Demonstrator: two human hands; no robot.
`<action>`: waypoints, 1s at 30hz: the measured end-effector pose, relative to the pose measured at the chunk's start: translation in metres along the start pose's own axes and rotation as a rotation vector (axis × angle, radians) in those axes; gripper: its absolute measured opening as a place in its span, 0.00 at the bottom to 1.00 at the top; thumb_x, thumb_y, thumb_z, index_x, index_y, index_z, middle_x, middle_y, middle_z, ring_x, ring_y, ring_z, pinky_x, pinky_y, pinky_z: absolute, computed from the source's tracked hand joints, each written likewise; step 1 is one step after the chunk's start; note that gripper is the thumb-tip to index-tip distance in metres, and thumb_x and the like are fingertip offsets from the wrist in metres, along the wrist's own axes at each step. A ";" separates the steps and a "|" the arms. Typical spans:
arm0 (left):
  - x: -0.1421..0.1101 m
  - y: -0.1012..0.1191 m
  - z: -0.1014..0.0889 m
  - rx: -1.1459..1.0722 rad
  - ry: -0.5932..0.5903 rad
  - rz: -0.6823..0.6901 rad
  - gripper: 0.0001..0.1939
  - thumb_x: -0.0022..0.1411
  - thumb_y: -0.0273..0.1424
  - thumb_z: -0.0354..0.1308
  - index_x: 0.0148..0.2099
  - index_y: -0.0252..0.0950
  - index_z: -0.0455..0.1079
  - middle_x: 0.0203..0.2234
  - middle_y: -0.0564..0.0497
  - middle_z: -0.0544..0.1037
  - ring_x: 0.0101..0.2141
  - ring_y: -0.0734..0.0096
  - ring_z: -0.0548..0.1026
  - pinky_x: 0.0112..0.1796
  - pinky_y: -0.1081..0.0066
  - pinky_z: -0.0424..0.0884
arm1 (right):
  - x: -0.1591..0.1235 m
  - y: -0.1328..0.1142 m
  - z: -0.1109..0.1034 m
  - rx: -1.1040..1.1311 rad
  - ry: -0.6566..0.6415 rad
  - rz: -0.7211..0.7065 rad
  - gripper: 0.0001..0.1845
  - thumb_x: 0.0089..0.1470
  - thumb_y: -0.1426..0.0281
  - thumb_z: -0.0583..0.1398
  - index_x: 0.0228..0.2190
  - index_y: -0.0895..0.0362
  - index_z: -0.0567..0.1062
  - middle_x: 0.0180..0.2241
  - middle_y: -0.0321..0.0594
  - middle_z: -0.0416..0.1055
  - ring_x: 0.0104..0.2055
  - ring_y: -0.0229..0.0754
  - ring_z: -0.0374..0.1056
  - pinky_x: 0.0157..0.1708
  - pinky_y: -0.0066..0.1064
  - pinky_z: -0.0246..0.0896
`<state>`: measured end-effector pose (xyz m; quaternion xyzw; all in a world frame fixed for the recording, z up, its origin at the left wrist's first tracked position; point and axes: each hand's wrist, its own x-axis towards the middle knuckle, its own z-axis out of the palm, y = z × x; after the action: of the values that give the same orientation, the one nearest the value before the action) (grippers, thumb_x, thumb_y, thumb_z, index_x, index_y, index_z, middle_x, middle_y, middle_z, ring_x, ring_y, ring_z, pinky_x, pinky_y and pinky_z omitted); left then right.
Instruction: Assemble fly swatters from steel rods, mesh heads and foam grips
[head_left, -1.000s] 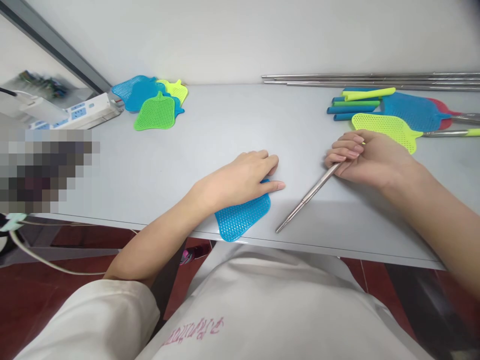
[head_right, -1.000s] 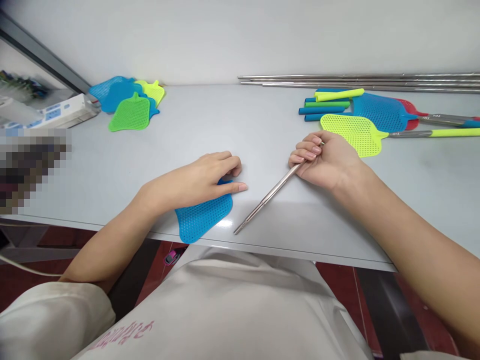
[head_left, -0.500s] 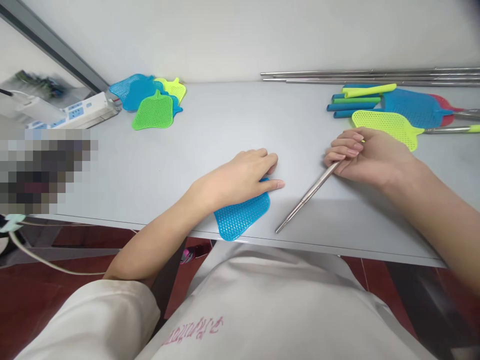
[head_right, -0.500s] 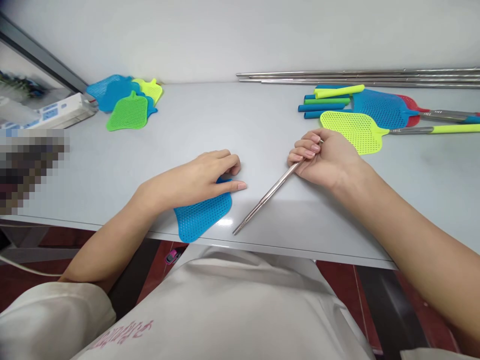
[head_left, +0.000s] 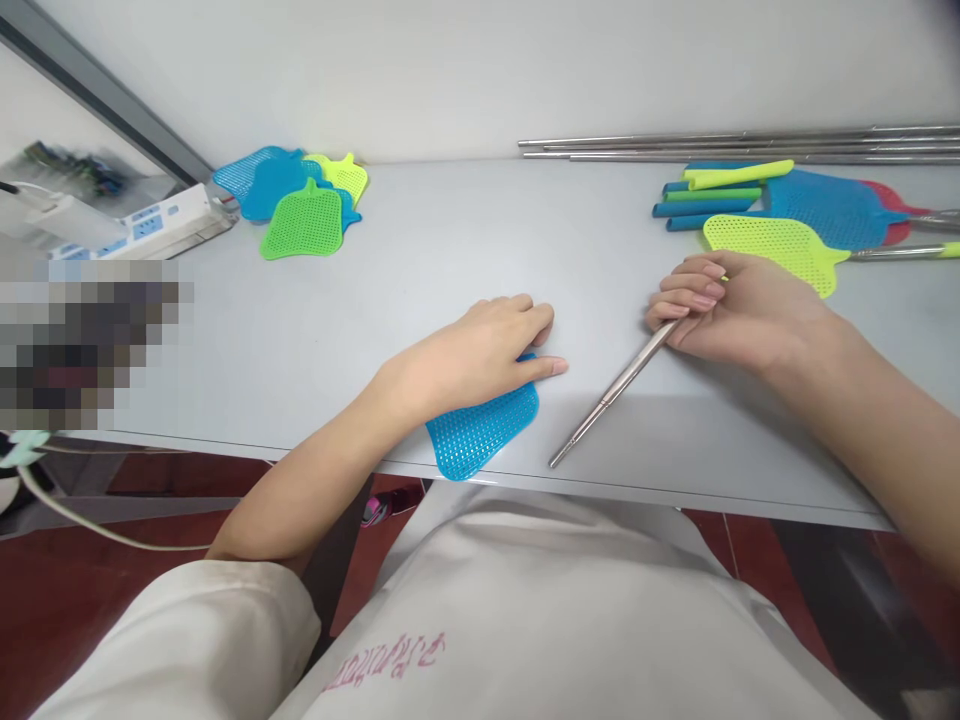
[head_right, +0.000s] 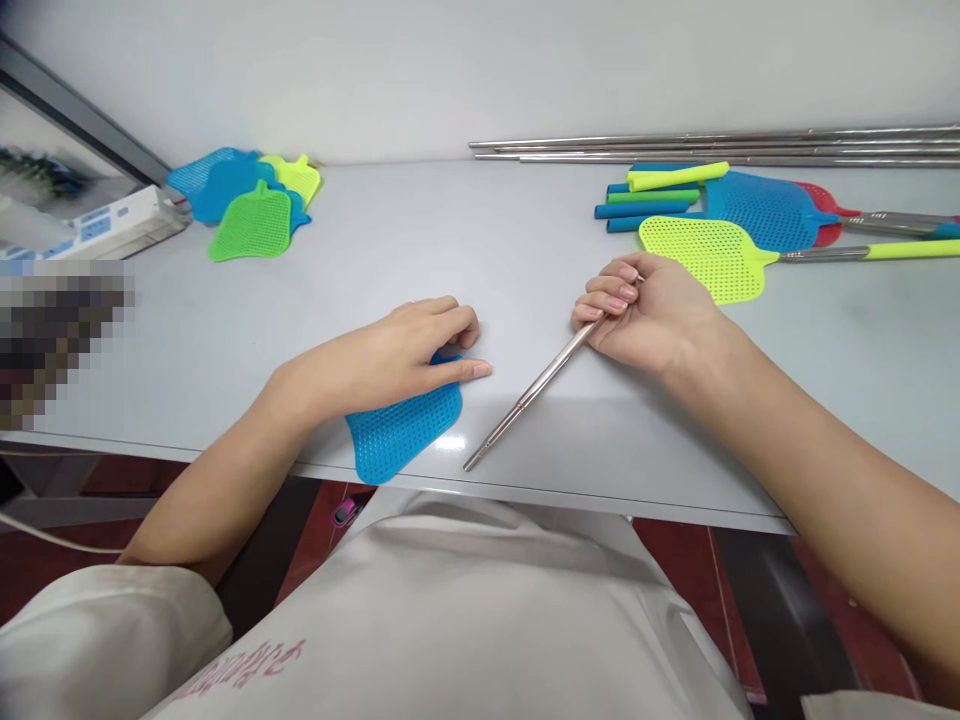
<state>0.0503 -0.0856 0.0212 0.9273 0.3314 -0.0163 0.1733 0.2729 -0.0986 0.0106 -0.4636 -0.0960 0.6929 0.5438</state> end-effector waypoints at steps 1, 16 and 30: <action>0.000 0.000 0.000 -0.001 0.001 -0.002 0.14 0.62 0.42 0.46 0.35 0.36 0.60 0.31 0.49 0.65 0.33 0.66 0.65 0.35 0.68 0.61 | 0.000 0.000 0.000 -0.016 -0.009 -0.005 0.15 0.41 0.82 0.48 0.18 0.58 0.44 0.13 0.31 0.39 0.13 0.29 0.39 0.15 0.23 0.45; 0.000 0.001 -0.001 -0.001 -0.004 -0.007 0.14 0.62 0.43 0.46 0.34 0.36 0.59 0.30 0.50 0.65 0.33 0.66 0.65 0.35 0.68 0.60 | -0.002 0.001 0.001 0.062 0.033 0.022 0.13 0.41 0.82 0.48 0.18 0.57 0.46 0.13 0.30 0.40 0.13 0.29 0.39 0.15 0.24 0.44; 0.000 0.002 -0.001 -0.008 -0.008 -0.017 0.14 0.61 0.43 0.46 0.34 0.37 0.59 0.31 0.49 0.65 0.33 0.65 0.66 0.35 0.68 0.61 | -0.003 0.002 0.003 0.013 0.030 0.024 0.15 0.41 0.82 0.49 0.17 0.58 0.45 0.13 0.31 0.39 0.13 0.30 0.38 0.15 0.24 0.45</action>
<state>0.0517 -0.0865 0.0228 0.9237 0.3385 -0.0199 0.1782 0.2693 -0.1008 0.0125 -0.4713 -0.0778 0.6930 0.5400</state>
